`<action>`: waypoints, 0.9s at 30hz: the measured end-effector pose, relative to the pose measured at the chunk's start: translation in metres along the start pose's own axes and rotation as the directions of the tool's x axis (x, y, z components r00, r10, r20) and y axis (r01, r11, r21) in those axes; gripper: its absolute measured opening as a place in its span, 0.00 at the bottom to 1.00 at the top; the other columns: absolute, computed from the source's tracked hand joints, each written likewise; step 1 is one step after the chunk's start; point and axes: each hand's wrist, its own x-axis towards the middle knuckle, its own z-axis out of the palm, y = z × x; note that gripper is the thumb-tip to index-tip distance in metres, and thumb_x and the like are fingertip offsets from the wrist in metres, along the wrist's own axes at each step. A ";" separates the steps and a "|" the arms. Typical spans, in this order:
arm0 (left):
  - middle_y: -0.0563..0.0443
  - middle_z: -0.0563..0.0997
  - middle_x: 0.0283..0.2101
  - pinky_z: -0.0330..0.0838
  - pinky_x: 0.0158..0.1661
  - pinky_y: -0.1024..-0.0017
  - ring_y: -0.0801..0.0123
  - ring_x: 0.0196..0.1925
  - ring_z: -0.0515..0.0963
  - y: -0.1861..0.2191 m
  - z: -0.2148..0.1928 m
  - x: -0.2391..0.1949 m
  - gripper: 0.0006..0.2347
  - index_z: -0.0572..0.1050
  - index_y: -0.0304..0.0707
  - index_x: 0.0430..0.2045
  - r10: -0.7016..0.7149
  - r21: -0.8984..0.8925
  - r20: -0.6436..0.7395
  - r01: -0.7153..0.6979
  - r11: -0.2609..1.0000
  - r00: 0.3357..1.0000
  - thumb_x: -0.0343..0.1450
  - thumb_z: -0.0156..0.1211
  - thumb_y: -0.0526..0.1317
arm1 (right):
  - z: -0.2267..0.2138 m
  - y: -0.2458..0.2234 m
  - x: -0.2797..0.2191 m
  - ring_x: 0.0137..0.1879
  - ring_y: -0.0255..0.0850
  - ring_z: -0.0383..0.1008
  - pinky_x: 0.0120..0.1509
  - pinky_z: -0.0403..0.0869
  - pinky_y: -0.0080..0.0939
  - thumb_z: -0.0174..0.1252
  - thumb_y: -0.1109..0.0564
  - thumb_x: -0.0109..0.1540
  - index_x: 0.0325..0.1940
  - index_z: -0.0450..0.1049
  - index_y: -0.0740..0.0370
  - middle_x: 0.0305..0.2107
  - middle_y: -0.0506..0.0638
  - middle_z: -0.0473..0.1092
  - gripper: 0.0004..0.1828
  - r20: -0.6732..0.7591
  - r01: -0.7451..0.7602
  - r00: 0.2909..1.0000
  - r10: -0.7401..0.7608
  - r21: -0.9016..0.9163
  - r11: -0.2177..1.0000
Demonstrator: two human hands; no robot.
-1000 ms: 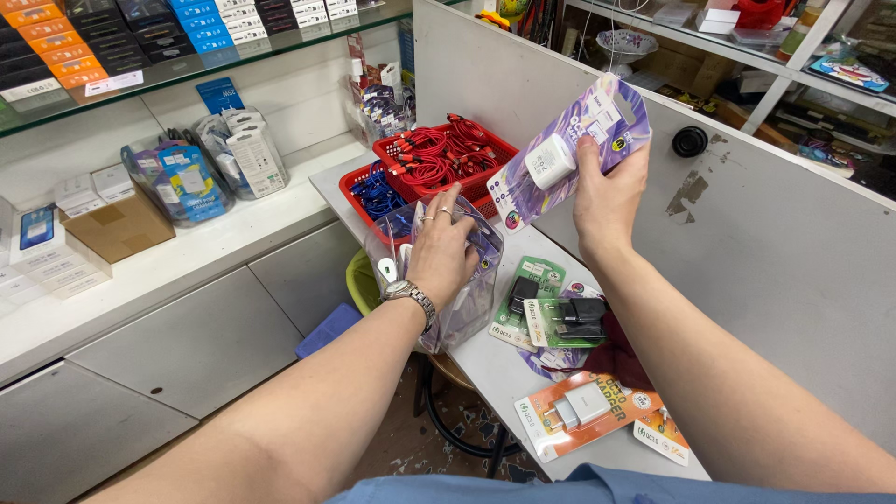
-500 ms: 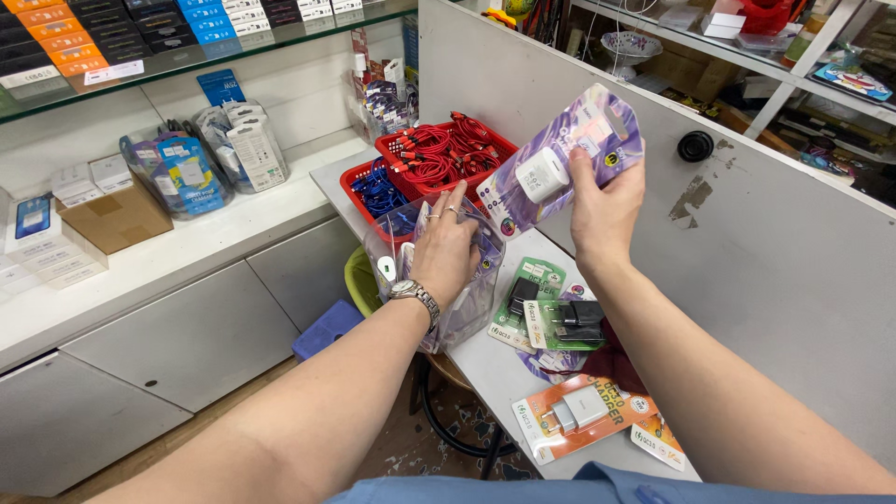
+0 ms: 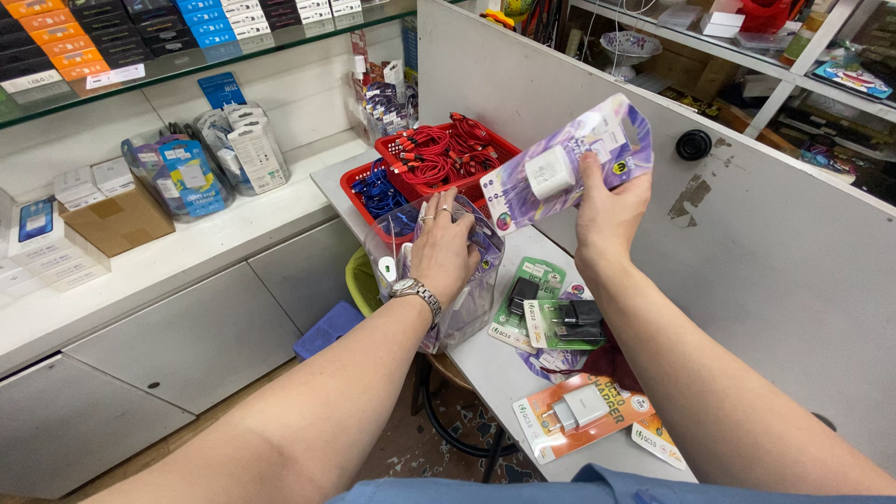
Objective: The person wipes the packaging of various electronic accessories, including chargers and cables, with a maroon cloth. They then place the items into a clear plastic display stand on the counter and later move the stand to a glass shelf.
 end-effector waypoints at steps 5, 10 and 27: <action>0.36 0.59 0.70 0.61 0.66 0.55 0.42 0.74 0.55 0.004 0.000 0.002 0.20 0.77 0.38 0.46 0.013 -0.005 -0.023 -0.014 1.000 1.000 0.58 0.69 0.34 | -0.009 -0.001 0.005 0.49 0.34 0.77 0.51 0.78 0.37 0.63 0.58 0.64 0.59 0.65 0.64 0.47 0.49 0.75 0.22 -0.061 -0.047 0.997 0.049 0.020 0.999; 0.37 0.65 0.61 0.67 0.61 0.56 0.43 0.70 0.60 0.007 -0.006 0.002 0.22 0.75 0.39 0.46 0.040 -0.012 -0.041 -0.041 0.999 0.998 0.57 0.70 0.34 | -0.004 -0.012 -0.003 0.46 0.33 0.76 0.47 0.78 0.37 0.62 0.58 0.64 0.58 0.66 0.63 0.45 0.48 0.75 0.21 0.011 -0.036 0.999 0.036 0.055 0.998; 0.40 0.64 0.65 0.65 0.63 0.56 0.46 0.68 0.65 -0.017 -0.043 0.001 0.21 0.69 0.37 0.43 0.125 -0.238 0.049 -0.110 0.965 0.991 0.60 0.68 0.42 | 0.032 0.014 -0.033 0.45 0.55 0.79 0.50 0.75 0.51 0.69 0.54 0.55 0.54 0.74 0.58 0.38 0.59 0.78 0.24 0.632 0.360 0.765 0.121 -0.575 0.735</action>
